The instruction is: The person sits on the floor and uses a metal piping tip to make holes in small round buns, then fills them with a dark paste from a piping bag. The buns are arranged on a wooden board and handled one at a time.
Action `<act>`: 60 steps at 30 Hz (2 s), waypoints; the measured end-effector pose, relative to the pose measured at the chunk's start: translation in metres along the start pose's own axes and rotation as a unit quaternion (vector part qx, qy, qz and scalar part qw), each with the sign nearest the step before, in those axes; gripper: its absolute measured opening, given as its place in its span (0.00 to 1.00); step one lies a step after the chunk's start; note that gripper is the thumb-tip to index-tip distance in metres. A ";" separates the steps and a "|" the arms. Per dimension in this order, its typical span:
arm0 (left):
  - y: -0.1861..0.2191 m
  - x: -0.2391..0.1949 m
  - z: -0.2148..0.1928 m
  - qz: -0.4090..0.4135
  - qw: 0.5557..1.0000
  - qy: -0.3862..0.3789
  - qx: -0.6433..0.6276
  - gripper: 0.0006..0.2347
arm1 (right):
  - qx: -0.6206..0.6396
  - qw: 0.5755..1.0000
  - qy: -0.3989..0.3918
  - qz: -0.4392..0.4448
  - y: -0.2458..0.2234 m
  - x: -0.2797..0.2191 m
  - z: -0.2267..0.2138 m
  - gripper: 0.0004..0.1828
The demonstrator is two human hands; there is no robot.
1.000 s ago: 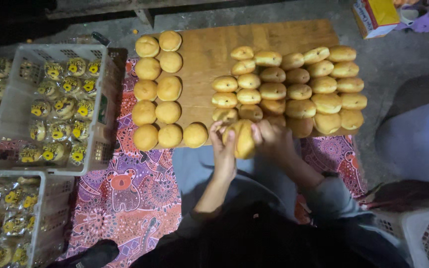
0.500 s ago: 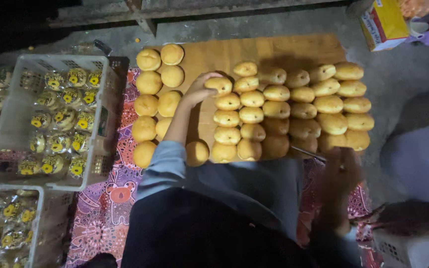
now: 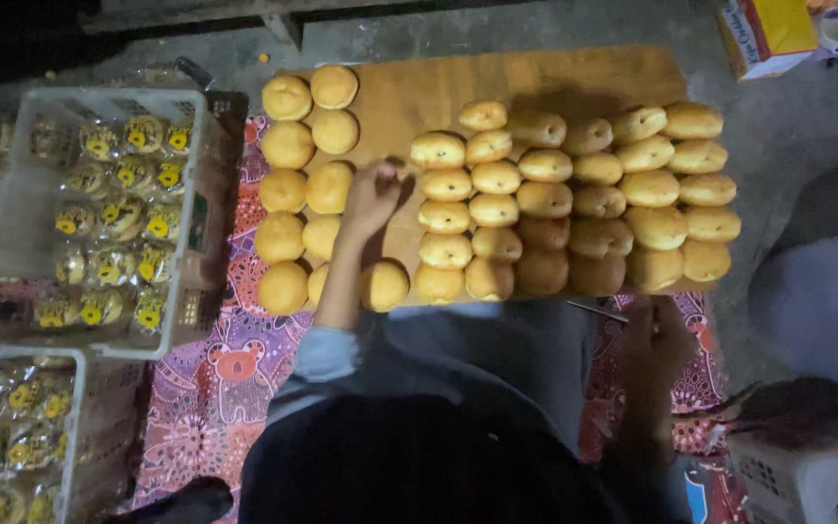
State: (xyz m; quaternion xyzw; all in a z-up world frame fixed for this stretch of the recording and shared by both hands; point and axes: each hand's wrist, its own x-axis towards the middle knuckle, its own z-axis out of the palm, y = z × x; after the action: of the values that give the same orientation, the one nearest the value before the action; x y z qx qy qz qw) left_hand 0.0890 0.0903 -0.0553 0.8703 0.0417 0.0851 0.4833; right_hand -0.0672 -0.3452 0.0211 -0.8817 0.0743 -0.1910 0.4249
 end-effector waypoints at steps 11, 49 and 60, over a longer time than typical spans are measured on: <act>0.051 -0.168 -0.026 0.008 0.996 -0.014 0.086 0.32 | 0.109 0.963 -0.214 -0.125 -0.037 -0.054 0.077 0.10; 0.096 -0.241 0.097 -0.209 0.751 0.123 -0.614 0.13 | 0.022 0.854 -0.010 -0.519 -0.049 -0.057 0.126 0.12; 0.049 -0.223 0.108 -0.245 0.747 0.065 -0.615 0.15 | 0.210 0.918 -0.261 -0.213 -0.029 -0.059 0.159 0.12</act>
State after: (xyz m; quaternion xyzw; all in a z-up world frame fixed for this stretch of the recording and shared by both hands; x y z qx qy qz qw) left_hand -0.1105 -0.0604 -0.0941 0.3370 0.2236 0.0271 0.9142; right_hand -0.0580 -0.1952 -0.0627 -0.7858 -0.2702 -0.0513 0.5540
